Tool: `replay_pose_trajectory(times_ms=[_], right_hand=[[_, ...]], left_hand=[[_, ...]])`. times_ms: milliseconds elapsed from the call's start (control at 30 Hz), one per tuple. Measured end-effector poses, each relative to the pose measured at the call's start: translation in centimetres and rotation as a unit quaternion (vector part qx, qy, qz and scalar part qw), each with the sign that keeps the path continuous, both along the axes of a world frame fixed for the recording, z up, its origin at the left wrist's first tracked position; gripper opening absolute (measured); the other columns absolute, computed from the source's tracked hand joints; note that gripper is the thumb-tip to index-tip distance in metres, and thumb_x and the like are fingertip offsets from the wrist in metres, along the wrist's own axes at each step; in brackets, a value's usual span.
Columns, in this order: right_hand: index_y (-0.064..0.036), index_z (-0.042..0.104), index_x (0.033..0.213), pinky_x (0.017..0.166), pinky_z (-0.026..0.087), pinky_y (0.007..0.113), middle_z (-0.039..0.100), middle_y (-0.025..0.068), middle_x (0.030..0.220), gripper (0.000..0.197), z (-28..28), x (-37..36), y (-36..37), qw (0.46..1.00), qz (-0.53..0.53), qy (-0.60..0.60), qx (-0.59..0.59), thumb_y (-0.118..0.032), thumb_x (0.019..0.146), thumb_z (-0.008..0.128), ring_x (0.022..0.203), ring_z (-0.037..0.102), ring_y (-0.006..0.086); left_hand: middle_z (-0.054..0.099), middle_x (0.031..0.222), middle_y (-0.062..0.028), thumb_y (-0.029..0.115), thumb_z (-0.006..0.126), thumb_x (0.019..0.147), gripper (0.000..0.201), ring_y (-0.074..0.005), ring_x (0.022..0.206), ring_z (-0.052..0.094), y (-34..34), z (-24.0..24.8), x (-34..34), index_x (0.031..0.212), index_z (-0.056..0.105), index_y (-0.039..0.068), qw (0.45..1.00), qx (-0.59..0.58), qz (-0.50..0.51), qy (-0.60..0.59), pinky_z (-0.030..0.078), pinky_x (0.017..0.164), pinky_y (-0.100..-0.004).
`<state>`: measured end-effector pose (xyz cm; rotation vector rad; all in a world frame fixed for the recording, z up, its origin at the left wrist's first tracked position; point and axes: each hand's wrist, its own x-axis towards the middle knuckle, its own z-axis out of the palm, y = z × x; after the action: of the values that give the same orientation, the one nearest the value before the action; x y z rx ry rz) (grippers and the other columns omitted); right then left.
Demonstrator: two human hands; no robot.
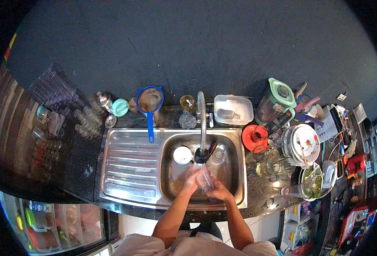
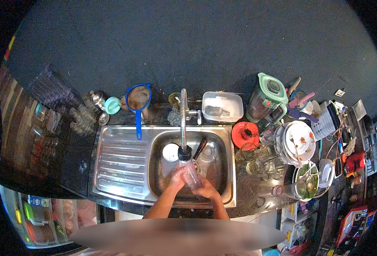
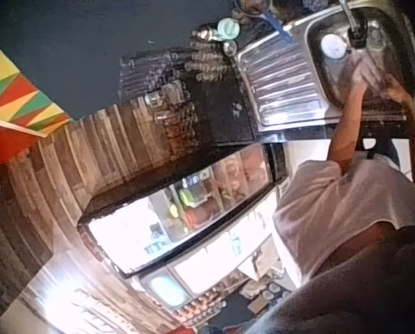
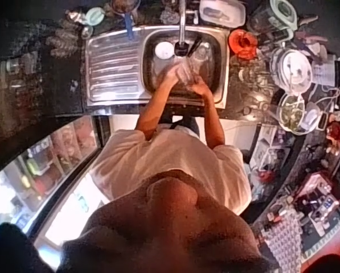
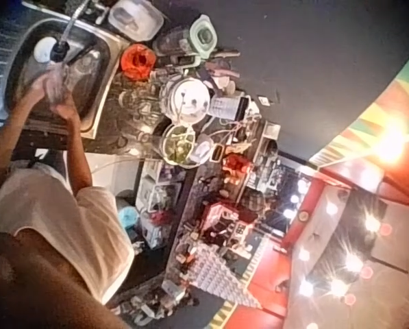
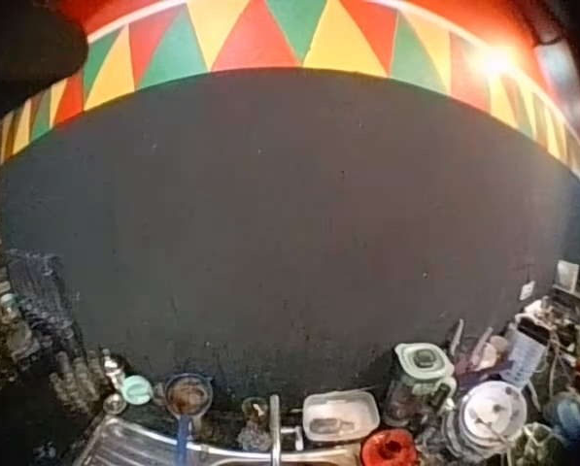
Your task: Wash several glasses in a sink using soap and water, then place them on a drying rack.
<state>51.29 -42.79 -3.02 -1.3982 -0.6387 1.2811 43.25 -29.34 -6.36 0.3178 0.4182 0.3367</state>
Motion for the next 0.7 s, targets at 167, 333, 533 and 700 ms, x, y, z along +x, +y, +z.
replay_pose_trajectory(times_ms=[167, 333, 533, 700], right_hand=[[-0.0028, 0.042, 0.117, 0.079, 0.042, 0.031, 0.054, 0.0096, 0.102, 0.067, -4.6, -1.3, 1.9, 0.983, -0.042, -0.177, -0.021, -0.010, 0.055, 0.068, 0.090, 0.051, 0.0168], [-0.0038, 0.042, 0.115, 0.079, 0.042, 0.029, 0.054, 0.0082, 0.100, 0.067, -7.7, 0.5, 2.2, 0.997, -0.022, -0.069, 0.018, -0.009, 0.053, 0.068, 0.091, 0.051, 0.0177], [-0.0036, 0.045, 0.112, 0.071, 0.046, 0.032, 0.057, 0.0059, 0.087, 0.061, -4.5, -1.2, 4.2, 0.986, -0.121, 0.017, 0.117, -0.007, 0.059, 0.073, 0.078, 0.054, 0.0175], [-0.0039, 0.047, 0.111, 0.074, 0.045, 0.032, 0.059, 0.0058, 0.091, 0.052, -2.4, -2.0, 4.9, 0.997, -0.025, -0.077, -0.011, -0.012, 0.065, 0.071, 0.081, 0.055, 0.0170]], left_hand=[[0.054, 0.101, -0.0090, -0.005, 0.072, 0.062, 0.056, -0.0173, 0.094, 0.055, -2.6, 4.5, 0.4, 0.110, 0.044, -0.002, 0.916, 0.231, 0.245, 0.218, 0.049, 0.074, -0.0270], [0.053, 0.099, -0.0052, -0.006, 0.075, 0.058, 0.073, -0.0173, 0.094, 0.053, -0.4, 3.2, -0.3, 0.117, 0.033, 0.001, 0.921, 0.376, 0.058, 0.083, 0.048, 0.077, -0.0293], [0.053, 0.104, -0.0098, -0.007, 0.072, 0.060, 0.060, -0.0166, 0.090, 0.055, 0.6, 4.2, 0.3, 0.109, 0.040, 0.003, 0.934, 0.302, 0.122, 0.148, 0.047, 0.079, -0.0284], [0.057, 0.093, -0.0080, 0.006, 0.071, 0.068, 0.040, -0.0166, 0.081, 0.055, 3.0, 2.6, -0.7, 0.103, 0.051, 0.002, 0.930, 0.182, 0.195, 0.252, 0.046, 0.073, -0.0290]])
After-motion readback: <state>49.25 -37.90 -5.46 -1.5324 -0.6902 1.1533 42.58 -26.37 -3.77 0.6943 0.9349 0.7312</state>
